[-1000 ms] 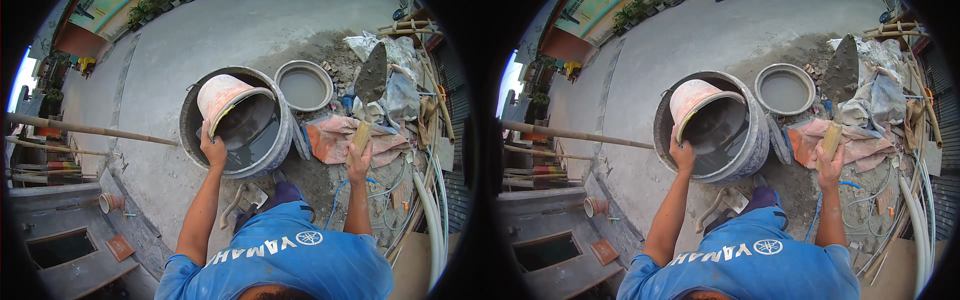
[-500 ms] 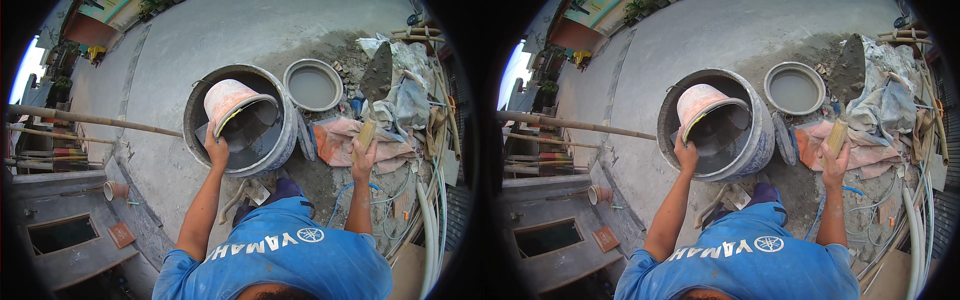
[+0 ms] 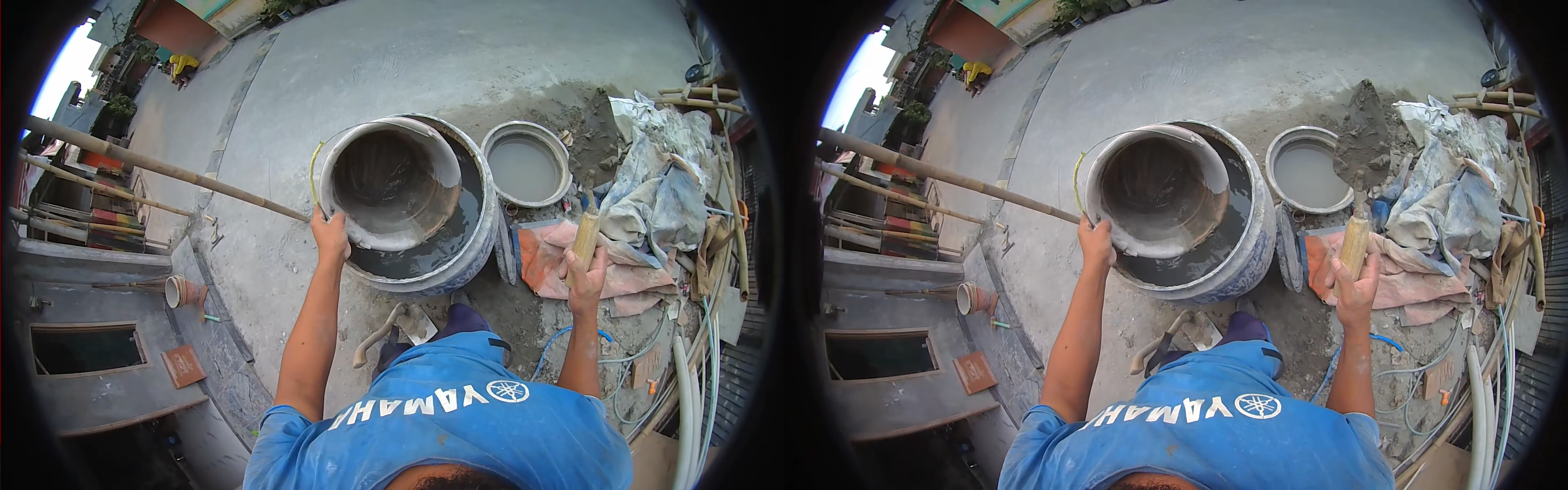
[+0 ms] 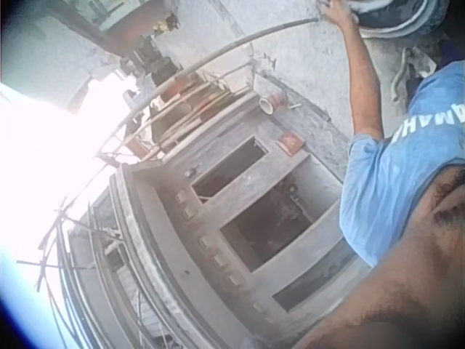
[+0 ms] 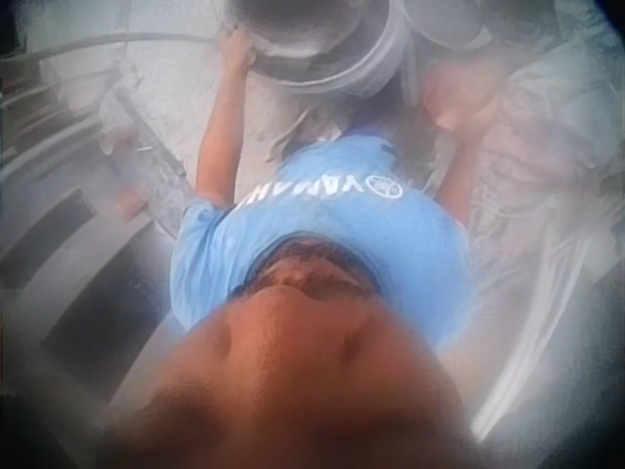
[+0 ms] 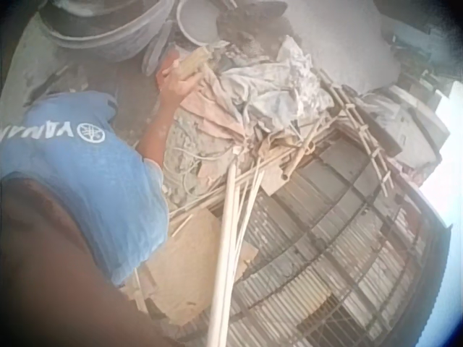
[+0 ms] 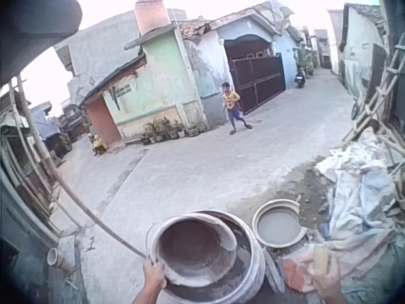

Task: The person uses an angle grinder to grind the edges of rectangular tiles on a wooden block. They repeatedly grind, inspect, and reposition the tiles, then place them into a bucket.

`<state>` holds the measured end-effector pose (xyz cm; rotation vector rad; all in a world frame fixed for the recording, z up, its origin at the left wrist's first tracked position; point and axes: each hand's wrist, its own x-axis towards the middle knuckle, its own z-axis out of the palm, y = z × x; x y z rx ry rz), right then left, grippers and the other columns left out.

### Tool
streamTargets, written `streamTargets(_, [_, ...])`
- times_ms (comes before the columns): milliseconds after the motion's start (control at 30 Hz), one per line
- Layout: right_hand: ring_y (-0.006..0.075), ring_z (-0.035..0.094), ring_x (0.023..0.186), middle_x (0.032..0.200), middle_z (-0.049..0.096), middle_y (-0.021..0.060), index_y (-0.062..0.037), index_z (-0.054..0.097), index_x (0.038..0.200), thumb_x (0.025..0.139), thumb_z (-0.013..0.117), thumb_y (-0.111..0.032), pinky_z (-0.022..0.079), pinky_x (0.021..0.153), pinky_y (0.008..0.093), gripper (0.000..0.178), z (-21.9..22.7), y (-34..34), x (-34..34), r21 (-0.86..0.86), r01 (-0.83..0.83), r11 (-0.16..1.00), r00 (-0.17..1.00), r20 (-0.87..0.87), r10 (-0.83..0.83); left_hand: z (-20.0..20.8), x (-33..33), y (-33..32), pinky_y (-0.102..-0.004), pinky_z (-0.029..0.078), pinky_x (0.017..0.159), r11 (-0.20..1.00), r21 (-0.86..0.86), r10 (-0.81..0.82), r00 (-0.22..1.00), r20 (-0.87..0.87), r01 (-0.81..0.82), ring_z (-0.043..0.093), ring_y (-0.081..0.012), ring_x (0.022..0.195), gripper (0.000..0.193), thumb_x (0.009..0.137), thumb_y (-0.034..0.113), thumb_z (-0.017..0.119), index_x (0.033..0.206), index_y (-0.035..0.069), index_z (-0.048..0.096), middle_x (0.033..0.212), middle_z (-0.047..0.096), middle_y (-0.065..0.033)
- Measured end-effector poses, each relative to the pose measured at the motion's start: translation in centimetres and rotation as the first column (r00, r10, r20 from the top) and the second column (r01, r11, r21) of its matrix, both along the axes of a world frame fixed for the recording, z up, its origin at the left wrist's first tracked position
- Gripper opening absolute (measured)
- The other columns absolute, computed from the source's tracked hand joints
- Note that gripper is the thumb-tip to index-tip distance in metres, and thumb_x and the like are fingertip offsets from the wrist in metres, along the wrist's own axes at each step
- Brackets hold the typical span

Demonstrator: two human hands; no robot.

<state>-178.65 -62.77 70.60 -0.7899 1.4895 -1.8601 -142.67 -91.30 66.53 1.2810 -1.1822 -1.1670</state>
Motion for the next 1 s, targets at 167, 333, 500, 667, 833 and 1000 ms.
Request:
streamTargets(167, [0.0065, 0.050, 0.061, 0.087, 0.056, 0.0038, 0.0014, 0.040, 0.132, 0.088, 0.063, -0.011, 0.041, 0.055, 0.0211, 0.051, 1.8, -0.9, 1.5, 0.112, -0.079, 0.991, 0.995, -0.051, 0.086, 4.2, 2.0, -0.6, -0.0449, 0.051, 0.093, 0.992, 0.126, -0.013, 0.993, -0.115, 0.028, 0.062, -0.0298, 0.101, 0.055, 0.072, -0.011, 0.044, 0.126, -0.001, 0.047, 0.110, 0.061, -0.0140])
streamTargets(333, [0.0070, 0.050, 0.059, 0.087, 0.056, 0.0038, 0.0015, 0.039, 0.134, 0.089, 0.065, -0.012, 0.041, 0.054, 0.0212, 0.054, 1.7, -1.9, 2.2, 0.090, -0.145, 0.985, 0.987, -0.060, 0.151, 5.7, 3.5, 0.0, -0.0532, 0.049, 0.096, 0.972, 0.232, 0.035, 0.967, -0.254, 0.026, 0.060, -0.0337, 0.105, 0.058, 0.071, -0.012, 0.044, 0.127, 0.002, 0.046, 0.113, 0.058, -0.0154])
streamTargets(500, [0.0070, 0.051, 0.060, 0.088, 0.056, 0.0044, 0.0015, 0.039, 0.136, 0.088, 0.066, -0.013, 0.043, 0.052, 0.0210, 0.057, 2.1, -2.5, 2.5, 0.128, -0.178, 0.976, 0.979, -0.081, 0.190, 6.4, 2.3, 1.4, -0.0539, 0.049, 0.095, 0.944, 0.330, 0.124, 0.941, -0.314, -0.014, 0.059, -0.0337, 0.107, 0.061, 0.071, -0.013, 0.043, 0.129, 0.003, 0.045, 0.114, 0.058, -0.0154])
streamTargets(667, [0.0065, 0.051, 0.062, 0.093, 0.056, 0.0049, 0.0013, 0.039, 0.136, 0.089, 0.065, -0.013, 0.042, 0.053, 0.0207, 0.056, 2.1, -2.9, 2.9, 0.106, -0.233, 0.967, 0.966, -0.092, 0.243, 2.0, 0.1, 2.5, -0.0404, 0.049, 0.092, 0.992, 0.038, 0.122, 0.984, -0.129, -0.118, 0.061, -0.0278, 0.104, 0.055, 0.073, -0.010, 0.048, 0.126, 0.001, 0.052, 0.112, 0.062, -0.0142])
streamTargets(833, [0.0061, 0.049, 0.062, 0.095, 0.054, 0.0048, 0.0015, 0.038, 0.137, 0.089, 0.064, -0.012, 0.042, 0.055, 0.0204, 0.056, 0.7, -2.0, 2.2, 0.112, -0.194, 0.975, 0.971, -0.121, 0.207, -2.7, -3.5, 3.8, -0.0342, 0.043, 0.100, 0.947, -0.258, 0.271, 0.903, 0.332, -0.189, 0.062, -0.0292, 0.110, 0.057, 0.073, -0.005, 0.050, 0.129, -0.002, 0.055, 0.117, 0.065, -0.0196])
streamTargets(1000, [0.0077, 0.050, 0.062, 0.095, 0.055, 0.0068, 0.0011, 0.036, 0.139, 0.088, 0.063, -0.012, 0.043, 0.052, 0.0209, 0.058, 1.4, -1.3, 2.1, 0.105, -0.201, 0.974, 0.974, -0.088, 0.210, -5.5, -4.2, 4.5, -0.0401, 0.037, 0.110, 0.943, -0.284, 0.264, 0.910, 0.321, -0.173, 0.050, -0.0377, 0.128, 0.066, 0.071, -0.011, 0.047, 0.135, 0.004, 0.053, 0.134, 0.054, -0.0246])
